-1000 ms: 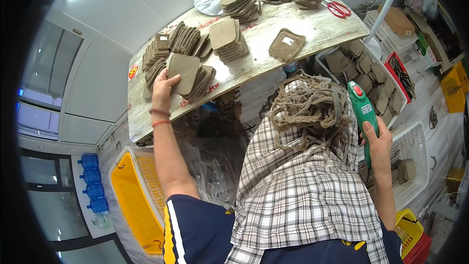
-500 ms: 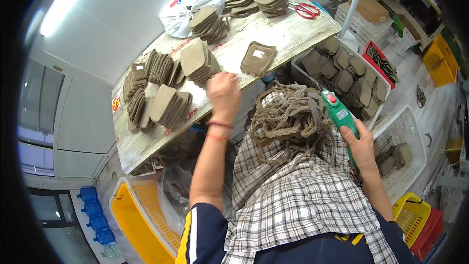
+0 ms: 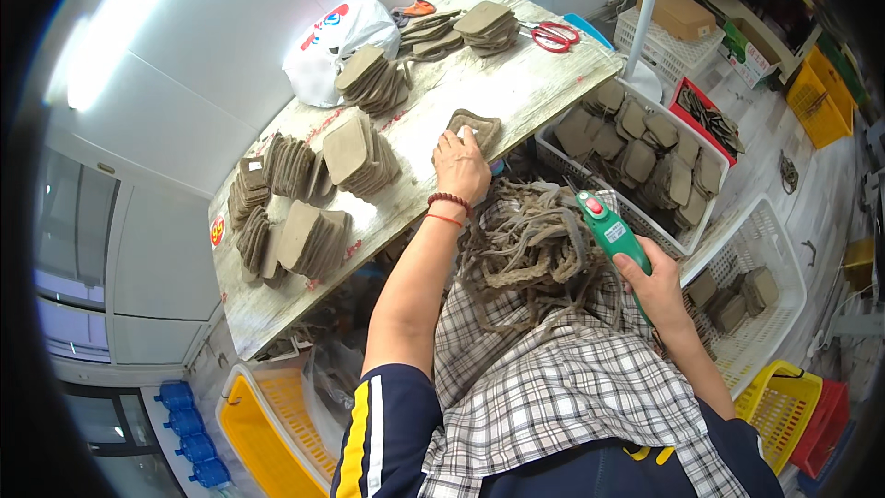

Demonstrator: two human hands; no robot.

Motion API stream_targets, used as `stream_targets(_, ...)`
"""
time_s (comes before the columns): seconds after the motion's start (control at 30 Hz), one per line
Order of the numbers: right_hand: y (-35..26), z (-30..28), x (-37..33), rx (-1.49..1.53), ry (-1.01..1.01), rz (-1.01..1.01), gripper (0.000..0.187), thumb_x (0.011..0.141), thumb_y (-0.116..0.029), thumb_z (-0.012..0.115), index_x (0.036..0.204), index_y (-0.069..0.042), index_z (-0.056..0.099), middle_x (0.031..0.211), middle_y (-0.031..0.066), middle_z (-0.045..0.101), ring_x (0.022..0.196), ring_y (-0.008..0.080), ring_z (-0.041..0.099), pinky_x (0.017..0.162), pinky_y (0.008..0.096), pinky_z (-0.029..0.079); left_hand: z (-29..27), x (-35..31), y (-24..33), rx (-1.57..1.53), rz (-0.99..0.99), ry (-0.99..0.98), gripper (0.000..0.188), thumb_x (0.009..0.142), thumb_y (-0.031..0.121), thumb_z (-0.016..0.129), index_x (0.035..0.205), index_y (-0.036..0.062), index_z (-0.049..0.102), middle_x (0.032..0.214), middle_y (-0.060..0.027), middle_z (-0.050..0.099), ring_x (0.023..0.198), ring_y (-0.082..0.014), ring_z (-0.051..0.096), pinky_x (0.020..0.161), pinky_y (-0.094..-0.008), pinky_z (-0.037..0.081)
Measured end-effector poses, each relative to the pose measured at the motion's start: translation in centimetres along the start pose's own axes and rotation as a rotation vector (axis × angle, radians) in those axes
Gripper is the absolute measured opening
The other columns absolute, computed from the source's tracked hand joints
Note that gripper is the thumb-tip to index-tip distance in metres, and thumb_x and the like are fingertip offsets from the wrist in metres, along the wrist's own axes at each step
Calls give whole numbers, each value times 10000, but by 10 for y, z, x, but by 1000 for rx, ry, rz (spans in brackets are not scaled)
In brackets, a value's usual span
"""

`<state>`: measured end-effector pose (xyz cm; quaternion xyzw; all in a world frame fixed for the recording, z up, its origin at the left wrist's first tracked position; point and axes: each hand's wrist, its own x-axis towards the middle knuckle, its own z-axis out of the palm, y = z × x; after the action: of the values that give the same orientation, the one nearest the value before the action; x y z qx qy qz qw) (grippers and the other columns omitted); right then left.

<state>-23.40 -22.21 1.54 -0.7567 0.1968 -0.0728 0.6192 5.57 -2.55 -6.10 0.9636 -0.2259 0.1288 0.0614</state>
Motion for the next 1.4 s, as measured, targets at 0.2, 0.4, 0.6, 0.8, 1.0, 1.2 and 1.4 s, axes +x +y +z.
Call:
stream_targets(0.2,-11,5,8,6,2,-61,458,863,-347,699,1140,8,612,670,-10,562,573,56,499,534,229,415,-29,-2,-12,-1501,-398,393,258,849,-28,551,1101,-21,601,933,-105,678,855,-251,660,775,-346,523)
stream_targets(0.4,-24,14,8,-19,53,-107,471,863,-361,699,1137,11,607,677,2,570,588,65,495,556,239,425,-88,-44,70,-2582,-640,416,290,885,-5,617,1164,-20,541,1141,-101,613,1046,-225,601,939,-371,514)
stream_targets(0.6,-35,14,-2,7,46,-113,474,870,-366,691,1138,15,608,692,7,577,587,62,503,545,233,423,-98,-49,97,-2824,-621,312,352,895,0,600,1232,-13,498,1212,-124,581,1136,-260,561,1030,-450,448)
stream_targets(0.8,-37,14,-7,50,54,-128,497,867,-389,689,1146,13,603,683,-9,562,573,59,496,531,224,421,-93,-53,112,-2785,-570,268,347,890,11,617,1220,28,513,1165,-77,599,1085,-223,583,974,-382,491)
stream_targets(1.0,-41,12,-8,74,94,-129,496,871,-401,682,1129,16,603,699,-9,566,575,56,493,534,220,422,-91,-63,121,-2716,-562,154,346,894,16,614,1223,52,515,1153,-55,609,1064,-208,592,934,-356,501)
stream_targets(1.2,-47,7,-4,97,99,-154,480,878,-384,677,1131,16,601,739,-10,584,604,52,502,541,213,424,-88,-79,130,-2687,-545,36,331,899,29,611,1215,63,517,1161,-51,612,1057,-192,598,929,-337,497)
stream_targets(1.4,-55,2,0,147,99,-160,454,880,-361,681,1121,15,602,758,-11,583,603,49,494,547,211,429,-93,-98,136,-2653,-546,-54,368,905,34,601,1251,34,476,1167,-78,602,1084,-218,592,965,-366,485)
